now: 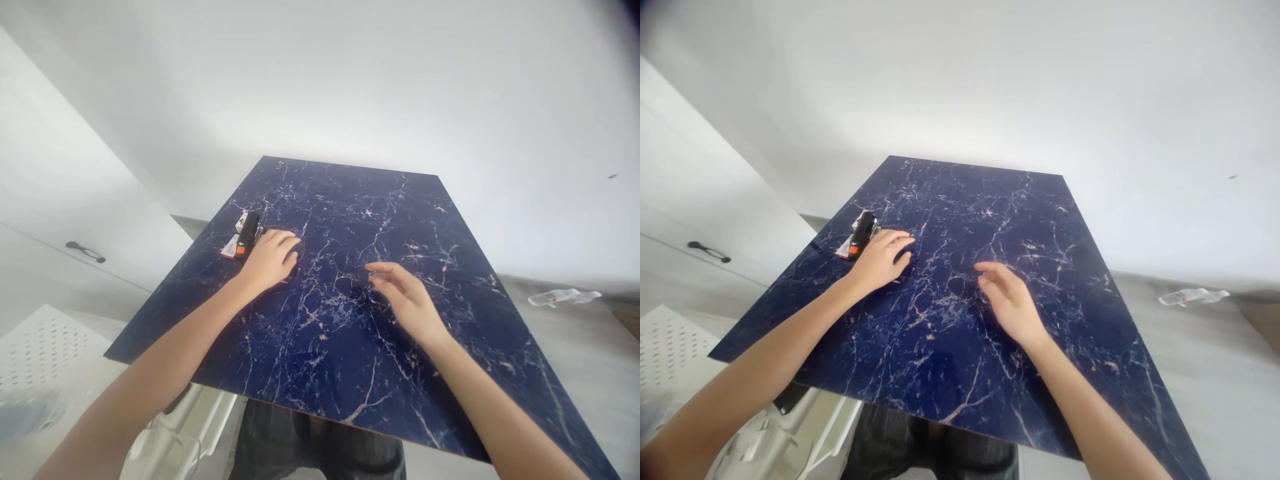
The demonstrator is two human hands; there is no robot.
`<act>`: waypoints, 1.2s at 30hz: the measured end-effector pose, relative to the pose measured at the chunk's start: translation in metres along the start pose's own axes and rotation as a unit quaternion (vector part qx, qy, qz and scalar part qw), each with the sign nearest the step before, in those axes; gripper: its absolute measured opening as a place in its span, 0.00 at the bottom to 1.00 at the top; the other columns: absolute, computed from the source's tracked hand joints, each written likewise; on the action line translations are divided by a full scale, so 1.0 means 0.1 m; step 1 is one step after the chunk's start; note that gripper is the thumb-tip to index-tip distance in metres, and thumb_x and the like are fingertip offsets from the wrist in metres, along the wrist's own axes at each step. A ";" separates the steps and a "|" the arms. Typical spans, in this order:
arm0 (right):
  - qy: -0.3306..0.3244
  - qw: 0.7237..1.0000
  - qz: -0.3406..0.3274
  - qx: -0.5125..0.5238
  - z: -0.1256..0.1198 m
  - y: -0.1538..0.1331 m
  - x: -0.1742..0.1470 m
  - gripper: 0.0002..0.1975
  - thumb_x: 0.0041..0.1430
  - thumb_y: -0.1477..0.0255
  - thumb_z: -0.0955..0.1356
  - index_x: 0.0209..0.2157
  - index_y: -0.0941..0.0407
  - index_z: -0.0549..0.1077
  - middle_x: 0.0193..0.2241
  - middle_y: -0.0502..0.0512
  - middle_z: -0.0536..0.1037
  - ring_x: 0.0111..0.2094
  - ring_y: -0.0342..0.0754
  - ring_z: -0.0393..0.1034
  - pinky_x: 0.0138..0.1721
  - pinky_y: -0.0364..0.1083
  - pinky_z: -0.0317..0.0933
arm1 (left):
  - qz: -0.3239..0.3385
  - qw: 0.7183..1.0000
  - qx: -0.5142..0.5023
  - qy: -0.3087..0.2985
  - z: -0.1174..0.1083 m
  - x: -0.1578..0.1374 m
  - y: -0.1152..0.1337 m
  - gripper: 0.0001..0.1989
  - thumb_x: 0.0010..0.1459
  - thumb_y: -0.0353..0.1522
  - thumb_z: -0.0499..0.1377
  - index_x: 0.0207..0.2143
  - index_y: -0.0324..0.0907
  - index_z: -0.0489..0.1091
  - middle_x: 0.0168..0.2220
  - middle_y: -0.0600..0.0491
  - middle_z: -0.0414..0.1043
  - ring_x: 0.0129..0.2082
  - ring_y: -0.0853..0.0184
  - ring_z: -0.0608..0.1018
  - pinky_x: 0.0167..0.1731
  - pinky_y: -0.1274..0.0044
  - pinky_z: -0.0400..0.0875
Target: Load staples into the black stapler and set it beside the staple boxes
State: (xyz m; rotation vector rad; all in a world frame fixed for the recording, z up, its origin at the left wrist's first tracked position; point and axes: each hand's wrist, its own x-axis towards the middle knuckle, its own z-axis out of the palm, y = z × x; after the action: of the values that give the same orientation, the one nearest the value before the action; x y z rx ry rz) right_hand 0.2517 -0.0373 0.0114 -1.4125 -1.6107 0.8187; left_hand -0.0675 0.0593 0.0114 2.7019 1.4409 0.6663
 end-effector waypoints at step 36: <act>-0.210 0.900 -0.170 -0.343 0.32 -0.06 -0.21 0.36 0.74 0.51 0.59 0.75 0.55 0.55 0.75 0.64 0.53 0.76 0.65 0.42 0.73 0.68 0.45 | 0.164 0.951 -0.075 -0.252 0.05 -0.23 0.53 0.39 0.72 0.54 0.51 0.75 0.44 0.53 0.78 0.46 0.40 0.77 0.47 0.45 0.74 0.52 0.40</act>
State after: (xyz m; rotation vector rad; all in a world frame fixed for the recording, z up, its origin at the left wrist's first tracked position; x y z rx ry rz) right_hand 0.2210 -0.0572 -0.0013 -1.3867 -2.5711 0.3572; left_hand -0.0349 0.0117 0.0095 2.7260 0.8002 0.0568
